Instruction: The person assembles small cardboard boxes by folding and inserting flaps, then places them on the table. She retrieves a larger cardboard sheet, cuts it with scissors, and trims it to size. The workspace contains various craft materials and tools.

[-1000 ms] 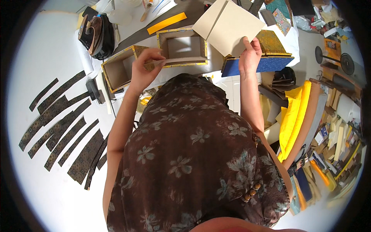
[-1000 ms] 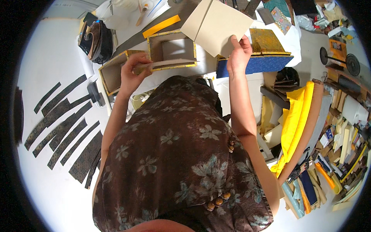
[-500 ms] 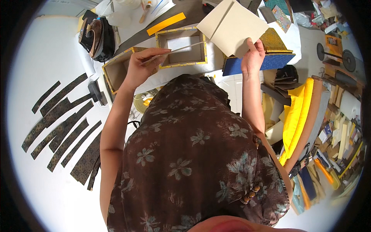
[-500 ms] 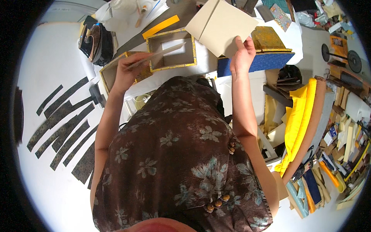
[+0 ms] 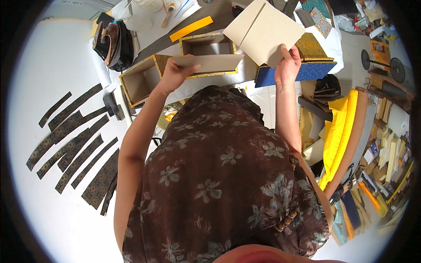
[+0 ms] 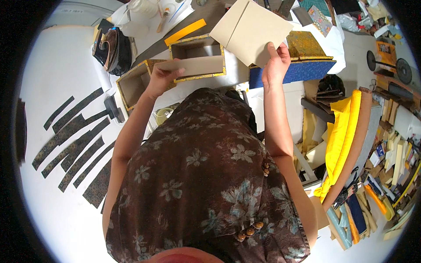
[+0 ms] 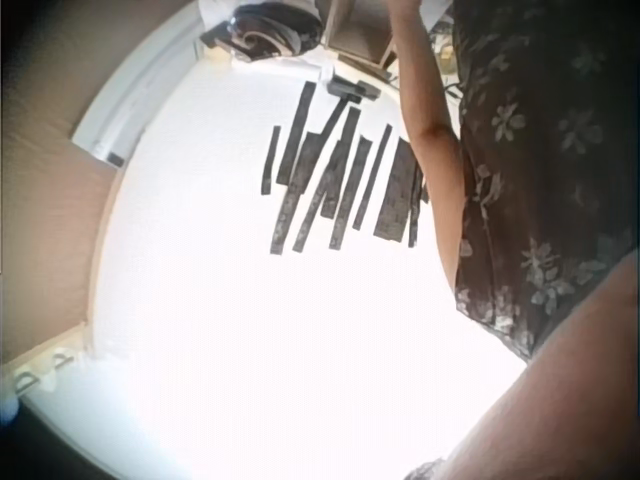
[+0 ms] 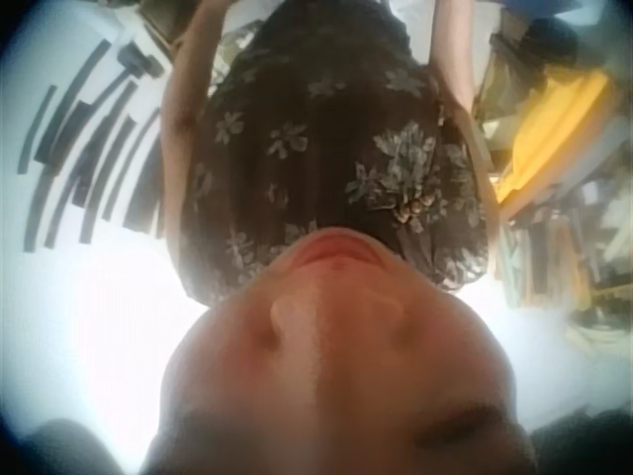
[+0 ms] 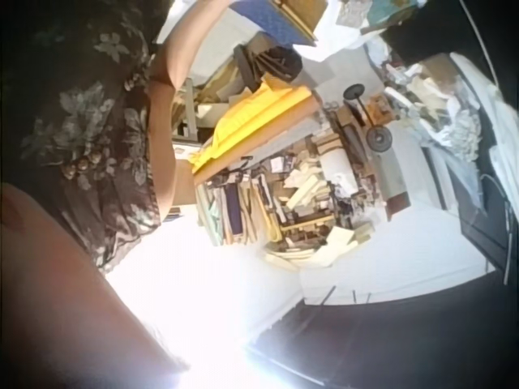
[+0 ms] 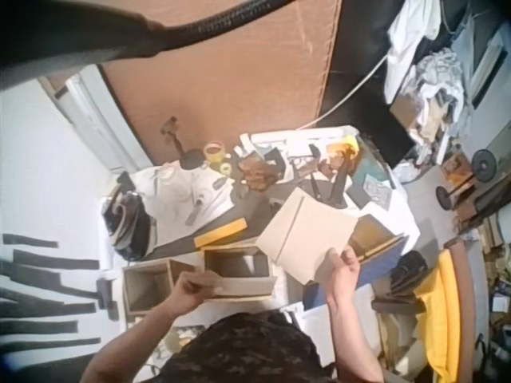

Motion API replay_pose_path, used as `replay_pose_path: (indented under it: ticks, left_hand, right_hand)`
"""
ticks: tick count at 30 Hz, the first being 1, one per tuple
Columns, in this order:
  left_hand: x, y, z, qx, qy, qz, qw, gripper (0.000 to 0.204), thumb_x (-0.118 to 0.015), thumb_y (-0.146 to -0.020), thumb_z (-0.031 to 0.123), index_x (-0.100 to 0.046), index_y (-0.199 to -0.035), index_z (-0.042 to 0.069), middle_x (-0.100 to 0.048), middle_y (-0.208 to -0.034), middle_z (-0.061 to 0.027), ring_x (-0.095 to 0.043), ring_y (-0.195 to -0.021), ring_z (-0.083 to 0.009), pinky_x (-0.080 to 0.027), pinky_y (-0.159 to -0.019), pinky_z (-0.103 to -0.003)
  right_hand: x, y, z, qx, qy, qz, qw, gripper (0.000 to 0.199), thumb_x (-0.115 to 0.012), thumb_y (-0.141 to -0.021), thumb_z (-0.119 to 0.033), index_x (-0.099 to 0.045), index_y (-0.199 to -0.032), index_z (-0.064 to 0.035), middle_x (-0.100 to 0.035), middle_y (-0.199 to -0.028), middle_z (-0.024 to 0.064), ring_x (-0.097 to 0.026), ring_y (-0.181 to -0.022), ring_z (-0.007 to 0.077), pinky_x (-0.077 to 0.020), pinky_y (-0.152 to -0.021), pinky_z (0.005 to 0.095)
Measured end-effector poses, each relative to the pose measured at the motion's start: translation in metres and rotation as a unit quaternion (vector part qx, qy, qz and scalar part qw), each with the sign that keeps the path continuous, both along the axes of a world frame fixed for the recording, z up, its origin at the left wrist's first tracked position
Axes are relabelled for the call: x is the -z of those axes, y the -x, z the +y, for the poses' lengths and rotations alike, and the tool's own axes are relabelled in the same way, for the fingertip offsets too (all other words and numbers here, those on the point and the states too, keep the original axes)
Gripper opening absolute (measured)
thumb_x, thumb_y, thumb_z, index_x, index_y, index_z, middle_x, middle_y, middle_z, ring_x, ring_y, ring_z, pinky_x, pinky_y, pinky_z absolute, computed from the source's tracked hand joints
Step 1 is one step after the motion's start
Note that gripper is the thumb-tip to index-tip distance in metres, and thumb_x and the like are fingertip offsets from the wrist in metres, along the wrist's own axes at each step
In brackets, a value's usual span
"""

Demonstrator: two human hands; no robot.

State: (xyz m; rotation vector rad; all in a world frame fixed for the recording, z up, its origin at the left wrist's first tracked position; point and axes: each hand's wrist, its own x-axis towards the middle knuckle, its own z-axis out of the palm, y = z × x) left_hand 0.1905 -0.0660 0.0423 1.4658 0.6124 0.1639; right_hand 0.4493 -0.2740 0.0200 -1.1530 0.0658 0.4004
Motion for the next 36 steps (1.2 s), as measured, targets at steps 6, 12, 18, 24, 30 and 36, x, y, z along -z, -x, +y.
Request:
replay_pose_path:
  ticks: [6, 12, 18, 24, 30, 36]
  left_hand:
    - [-0.007, 0.004, -0.008, 0.078, -0.045, -0.036, 0.995, 0.029, -0.068, -0.086, 0.006, -0.064, -0.114, 0.002, -0.068, -0.108, -0.0087, -0.062, -0.100, -0.0149, -0.048, -0.090, -0.030]
    - [-0.002, 0.002, -0.010, 0.185, -0.214, 0.004, 0.959, 0.038, -0.068, -0.086, 0.012, -0.059, -0.122, 0.004, -0.067, -0.106, -0.0123, -0.062, -0.104, -0.0232, -0.046, -0.093, -0.035]
    - [0.017, -0.029, -0.033, 0.268, -0.374, 0.071, 0.885, 0.041, -0.064, -0.086, 0.021, -0.055, -0.124, 0.006, -0.064, -0.110, -0.0179, -0.060, -0.101, -0.0394, -0.047, -0.090, -0.046]
    - [0.031, -0.038, -0.037, 0.353, -0.389, 0.191, 0.829, 0.030, -0.057, -0.086, 0.008, -0.059, -0.116, 0.009, -0.066, -0.100, -0.0187, -0.060, -0.096, -0.0391, -0.048, -0.079, -0.050]
    - [-0.002, -0.024, -0.038, 0.026, -0.375, 0.065, 0.924, 0.031, -0.065, -0.084, 0.017, -0.059, -0.113, 0.007, -0.065, -0.093, -0.0142, -0.065, -0.088, -0.0294, -0.051, -0.077, -0.040]
    - [-0.051, -0.055, 0.013, -0.173, -0.241, -0.153, 0.943, 0.023, -0.068, -0.084, 0.008, -0.063, -0.105, 0.002, -0.066, -0.095, -0.0062, -0.064, -0.087, -0.0156, -0.049, -0.077, -0.025]
  right_hand:
    - [0.005, -0.001, -0.005, 0.008, 0.013, -0.006, 1.000, 0.020, -0.061, -0.087, 0.002, -0.062, -0.108, -0.0004, -0.065, -0.100, 0.0060, -0.060, -0.090, 0.0127, -0.0461, -0.086, 0.0282]
    - [0.002, 0.001, -0.002, 0.005, 0.018, -0.005, 1.000, 0.021, -0.061, -0.087, 0.002, -0.062, -0.108, -0.0005, -0.064, -0.099, 0.0056, -0.059, -0.090, 0.0126, -0.0462, -0.086, 0.0279]
    - [0.006, 0.003, -0.001, -0.006, 0.014, -0.011, 1.000, 0.020, -0.061, -0.087, 0.002, -0.062, -0.107, -0.0006, -0.065, -0.098, 0.0055, -0.060, -0.089, 0.0123, -0.0462, -0.084, 0.0275]
    - [-0.013, 0.008, 0.001, -0.050, -0.013, -0.034, 0.998, 0.017, -0.061, -0.088, 0.002, -0.062, -0.105, -0.0015, -0.066, -0.097, 0.0041, -0.060, -0.087, 0.0103, -0.0456, -0.083, 0.0255]
    - [-0.024, 0.024, 0.019, -0.111, 0.005, -0.070, 0.991, 0.014, -0.063, -0.089, 0.000, -0.061, -0.103, -0.0022, -0.066, -0.093, 0.0021, -0.058, -0.083, 0.0076, -0.0445, -0.080, 0.0232]
    - [-0.022, 0.042, 0.036, -0.192, 0.013, -0.114, 0.975, 0.010, -0.063, -0.090, -0.003, -0.060, -0.100, -0.0033, -0.063, -0.088, -0.0023, -0.053, -0.078, 0.0047, -0.0409, -0.075, 0.0194]
